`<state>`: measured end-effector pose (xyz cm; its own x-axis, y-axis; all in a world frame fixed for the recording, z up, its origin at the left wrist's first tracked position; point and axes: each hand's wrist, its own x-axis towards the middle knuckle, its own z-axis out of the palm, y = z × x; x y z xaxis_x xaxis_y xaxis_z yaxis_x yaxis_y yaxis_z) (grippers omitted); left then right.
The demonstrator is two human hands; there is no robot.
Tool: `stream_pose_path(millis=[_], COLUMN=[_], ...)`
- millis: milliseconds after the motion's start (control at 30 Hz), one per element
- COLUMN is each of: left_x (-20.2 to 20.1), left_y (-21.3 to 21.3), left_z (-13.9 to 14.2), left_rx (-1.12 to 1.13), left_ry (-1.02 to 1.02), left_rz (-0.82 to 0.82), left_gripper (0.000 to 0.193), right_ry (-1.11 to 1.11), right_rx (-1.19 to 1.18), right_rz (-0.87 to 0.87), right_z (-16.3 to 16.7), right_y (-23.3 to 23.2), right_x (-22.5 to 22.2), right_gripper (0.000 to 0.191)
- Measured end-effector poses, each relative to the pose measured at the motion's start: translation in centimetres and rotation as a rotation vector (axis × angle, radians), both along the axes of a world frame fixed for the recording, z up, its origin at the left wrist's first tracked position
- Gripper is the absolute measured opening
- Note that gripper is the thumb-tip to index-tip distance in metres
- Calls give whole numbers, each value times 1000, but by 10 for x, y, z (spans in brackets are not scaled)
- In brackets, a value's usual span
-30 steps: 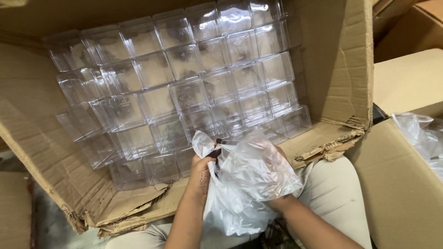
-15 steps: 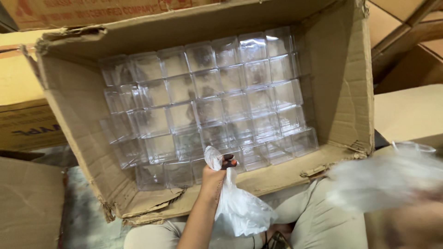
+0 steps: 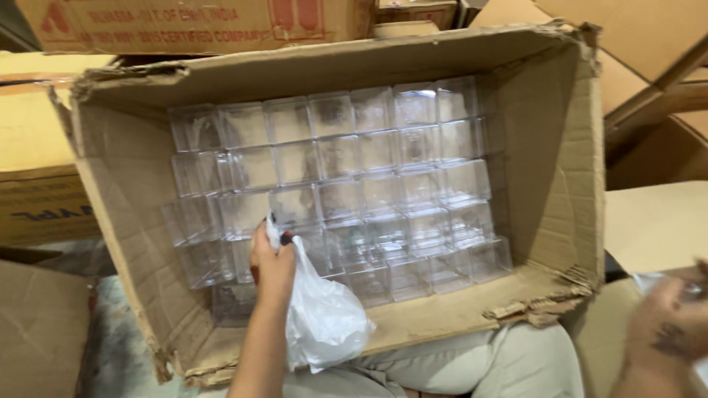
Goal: The person sits on the floor in front of an open carton filled with small clear plastic boxes. They pick up the boxes one at a time, place each into a plastic bag held in their lap, and occasionally reposition boxes inside the carton to reach the next one.
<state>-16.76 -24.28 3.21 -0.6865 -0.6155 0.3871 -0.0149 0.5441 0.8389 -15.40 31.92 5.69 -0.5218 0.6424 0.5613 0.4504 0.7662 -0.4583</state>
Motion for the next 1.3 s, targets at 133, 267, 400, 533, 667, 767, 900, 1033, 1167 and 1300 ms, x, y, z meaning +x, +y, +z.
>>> stream_pose_path(millis=[133,267,400,533,667,767,900,1033,1167,1300], left_x=[-9,-25,-40,-48,-46,-41,-21,34,87,107], left_y=[0,2,-10,-23,-22,-19,-18,-22,-33,-50], left_z=[-4,-3,4,5,3,10,26,25,6,-11], left_rx=[-155,-68,56,-76,3,75,138,96,-15,-55], left_ry=[83,-103,-416,-482,-355,-248,-263,-98,-434,-683], left_rz=[-18,29,38,50,56,45,94,-52,-89,-191], left_gripper=[47,55,53,47,41,37,35,35,49,54], right_ry=[142,-10,-422,-356,-355,-262,-172,-81,-163,-389], right_rx=[-97,-197,-488,-687,-603,-569,-642,-684,-826,-719], right_rz=[532,760,686,724,729,752,835,945,905,889], right_z=[17,20,21,24,31,37,44,40,7,-28], right_y=[-77,-152,-184,-188,-183,-177,-163,-138,-121,-123], right_x=[-62,-151,-194,-198,-190,-184,-169,-135,-82,-55], right_gripper=[46,71,100,99,99,101,94,98,100,101])
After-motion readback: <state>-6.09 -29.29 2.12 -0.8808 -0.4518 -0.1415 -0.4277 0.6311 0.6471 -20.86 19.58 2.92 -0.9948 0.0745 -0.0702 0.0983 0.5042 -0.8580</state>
